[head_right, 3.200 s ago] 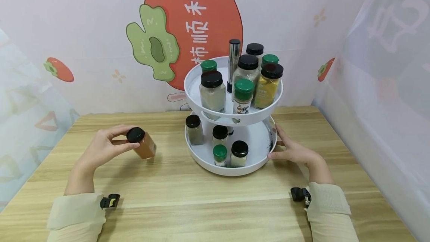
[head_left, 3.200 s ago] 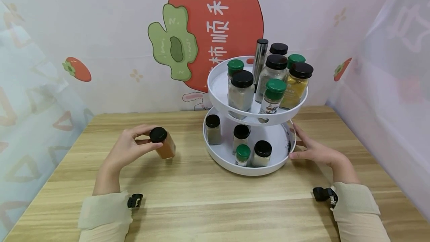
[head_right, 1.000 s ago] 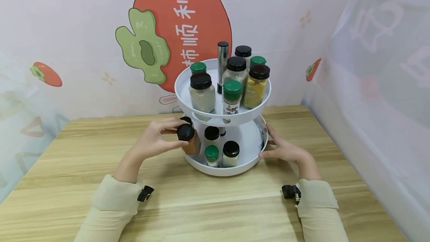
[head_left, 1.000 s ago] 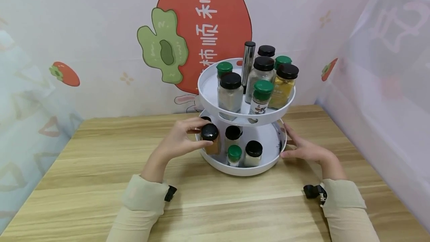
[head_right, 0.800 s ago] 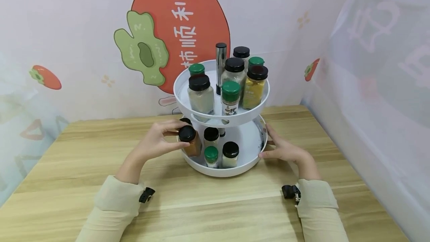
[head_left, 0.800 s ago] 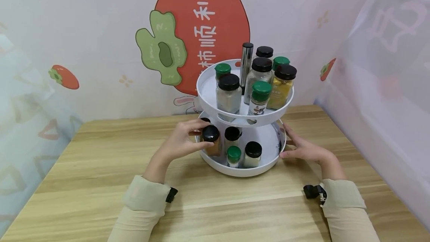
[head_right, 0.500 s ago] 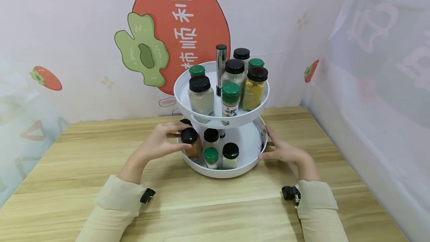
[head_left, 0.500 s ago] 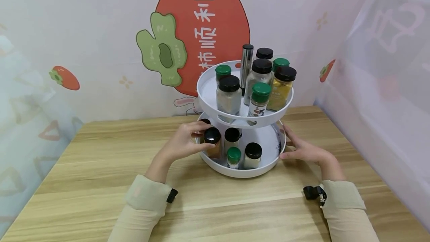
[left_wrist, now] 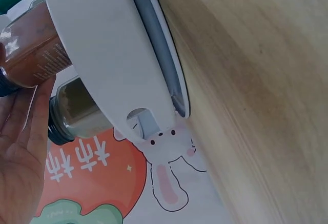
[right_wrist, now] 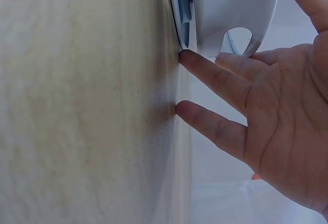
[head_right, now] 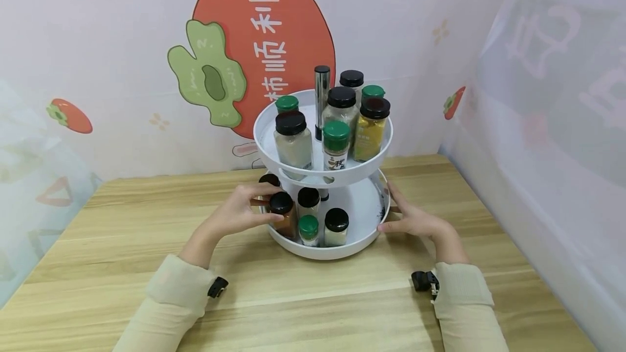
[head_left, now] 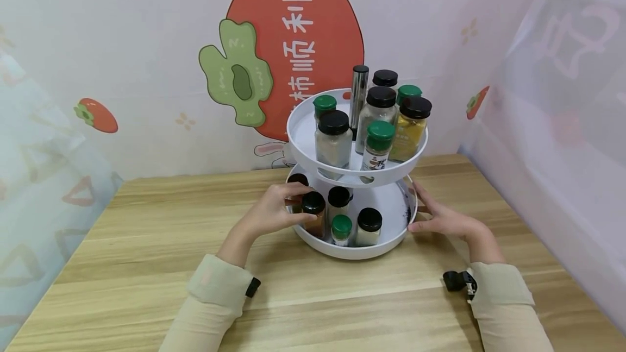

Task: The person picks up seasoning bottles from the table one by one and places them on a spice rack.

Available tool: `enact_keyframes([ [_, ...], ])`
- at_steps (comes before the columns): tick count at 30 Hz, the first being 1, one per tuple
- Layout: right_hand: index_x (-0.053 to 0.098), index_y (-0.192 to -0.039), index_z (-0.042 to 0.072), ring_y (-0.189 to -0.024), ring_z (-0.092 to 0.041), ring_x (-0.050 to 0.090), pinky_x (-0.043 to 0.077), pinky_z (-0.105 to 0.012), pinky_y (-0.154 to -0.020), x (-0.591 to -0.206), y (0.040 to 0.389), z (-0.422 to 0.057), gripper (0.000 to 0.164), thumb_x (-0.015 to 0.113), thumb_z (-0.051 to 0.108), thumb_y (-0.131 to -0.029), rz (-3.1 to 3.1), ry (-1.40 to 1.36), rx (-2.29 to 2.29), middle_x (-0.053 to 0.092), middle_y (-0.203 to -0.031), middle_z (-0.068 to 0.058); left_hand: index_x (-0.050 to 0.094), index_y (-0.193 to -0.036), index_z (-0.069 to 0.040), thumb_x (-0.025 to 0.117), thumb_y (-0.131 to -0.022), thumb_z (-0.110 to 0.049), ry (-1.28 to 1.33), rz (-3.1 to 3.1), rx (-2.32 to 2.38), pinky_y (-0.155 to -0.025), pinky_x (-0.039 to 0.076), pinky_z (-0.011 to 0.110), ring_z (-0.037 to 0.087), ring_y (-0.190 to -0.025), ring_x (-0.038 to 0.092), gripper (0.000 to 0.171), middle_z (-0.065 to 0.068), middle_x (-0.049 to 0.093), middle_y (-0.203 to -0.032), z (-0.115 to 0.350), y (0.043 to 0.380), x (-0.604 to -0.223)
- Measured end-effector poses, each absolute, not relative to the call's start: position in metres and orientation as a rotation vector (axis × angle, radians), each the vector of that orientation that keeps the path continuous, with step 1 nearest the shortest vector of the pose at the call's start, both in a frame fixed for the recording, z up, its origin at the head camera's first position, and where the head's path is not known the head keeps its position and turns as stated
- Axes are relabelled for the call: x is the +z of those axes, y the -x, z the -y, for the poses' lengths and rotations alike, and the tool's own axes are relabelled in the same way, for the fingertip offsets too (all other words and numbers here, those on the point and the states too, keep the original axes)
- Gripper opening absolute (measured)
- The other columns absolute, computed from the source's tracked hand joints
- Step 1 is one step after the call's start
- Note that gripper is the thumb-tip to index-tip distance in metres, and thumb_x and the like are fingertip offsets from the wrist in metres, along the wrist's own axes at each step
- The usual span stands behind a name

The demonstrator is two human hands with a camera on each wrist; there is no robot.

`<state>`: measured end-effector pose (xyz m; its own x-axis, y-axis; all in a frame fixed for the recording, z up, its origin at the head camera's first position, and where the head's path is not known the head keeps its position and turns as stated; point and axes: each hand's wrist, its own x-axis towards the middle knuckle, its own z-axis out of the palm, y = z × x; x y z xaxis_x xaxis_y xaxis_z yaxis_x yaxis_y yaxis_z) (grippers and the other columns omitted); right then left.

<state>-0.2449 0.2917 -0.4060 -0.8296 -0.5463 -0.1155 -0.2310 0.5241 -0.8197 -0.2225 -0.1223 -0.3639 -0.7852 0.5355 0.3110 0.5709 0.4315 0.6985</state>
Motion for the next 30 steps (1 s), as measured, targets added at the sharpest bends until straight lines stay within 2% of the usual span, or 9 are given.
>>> enact_keyframes([
  [7, -0.016, -0.157, 0.006, -0.140, -0.062, 0.025, 0.022, -0.074, -0.112, -0.4036, 0.2453, -0.2906, 0.112, 0.073, 0.022, -0.090, -2.411, 0.643, -1.207, -0.002, -0.163, -0.031, 0.070, -0.119, -0.009, 0.083, -0.081, -0.020, 1.032, 2.703, -1.244, -0.086, 0.062, 0.035, 0.016, -0.095, 0.065, 0.042, 0.003, 0.071, -0.111, 0.1203, 0.2246, -0.3670],
  [12, -0.016, -0.157, 0.006, -0.140, -0.062, 0.025, 0.023, -0.074, -0.112, -0.4037, 0.2445, -0.2900, 0.112, 0.073, 0.022, -0.090, -2.416, 0.649, -1.204, -0.002, -0.163, -0.031, 0.069, -0.120, -0.008, 0.082, -0.081, -0.019, 1.037, 2.722, -1.223, -0.084, 0.061, 0.030, 0.014, -0.094, 0.067, 0.042, 0.003, 0.071, -0.113, 0.1205, 0.2235, -0.3684],
  [20, -0.016, -0.156, 0.003, -0.139, -0.063, 0.026, 0.023, -0.074, -0.112, -0.4022, 0.2445, -0.2891, 0.112, 0.073, 0.020, -0.090, -2.404, 0.644, -1.225, -0.002, -0.162, -0.032, 0.068, -0.123, -0.006, 0.081, -0.082, -0.021, 1.007, 2.739, -1.243, -0.087, 0.061, 0.036, 0.018, -0.097, 0.067, 0.045, 0.006, 0.070, -0.115, 0.1217, 0.2227, -0.3687],
  [25, -0.014, -0.156, 0.000, -0.138, -0.061, 0.030, 0.034, -0.064, -0.112, -0.4019, 0.2457, -0.2882, 0.112, 0.075, 0.018, -0.089, -2.386, 0.637, -1.271, -0.001, -0.161, -0.034, 0.065, -0.129, -0.006, 0.081, -0.083, -0.025, 0.947, 2.784, -1.251, -0.090, 0.061, 0.038, 0.021, -0.103, 0.068, 0.052, 0.008, 0.069, -0.121, 0.1221, 0.2207, -0.3695],
  [30, -0.010, -0.156, -0.003, -0.135, -0.060, 0.035, 0.050, -0.046, -0.105, -0.4011, 0.2457, -0.2886, 0.109, 0.075, 0.015, -0.088, -2.363, 0.621, -1.323, 0.001, -0.160, -0.036, 0.063, -0.132, -0.007, 0.080, -0.085, -0.027, 0.932, 2.819, -1.220, -0.092, 0.060, 0.038, 0.023, -0.109, 0.066, 0.054, 0.008, 0.067, -0.124, 0.1210, 0.2193, -0.3666],
])
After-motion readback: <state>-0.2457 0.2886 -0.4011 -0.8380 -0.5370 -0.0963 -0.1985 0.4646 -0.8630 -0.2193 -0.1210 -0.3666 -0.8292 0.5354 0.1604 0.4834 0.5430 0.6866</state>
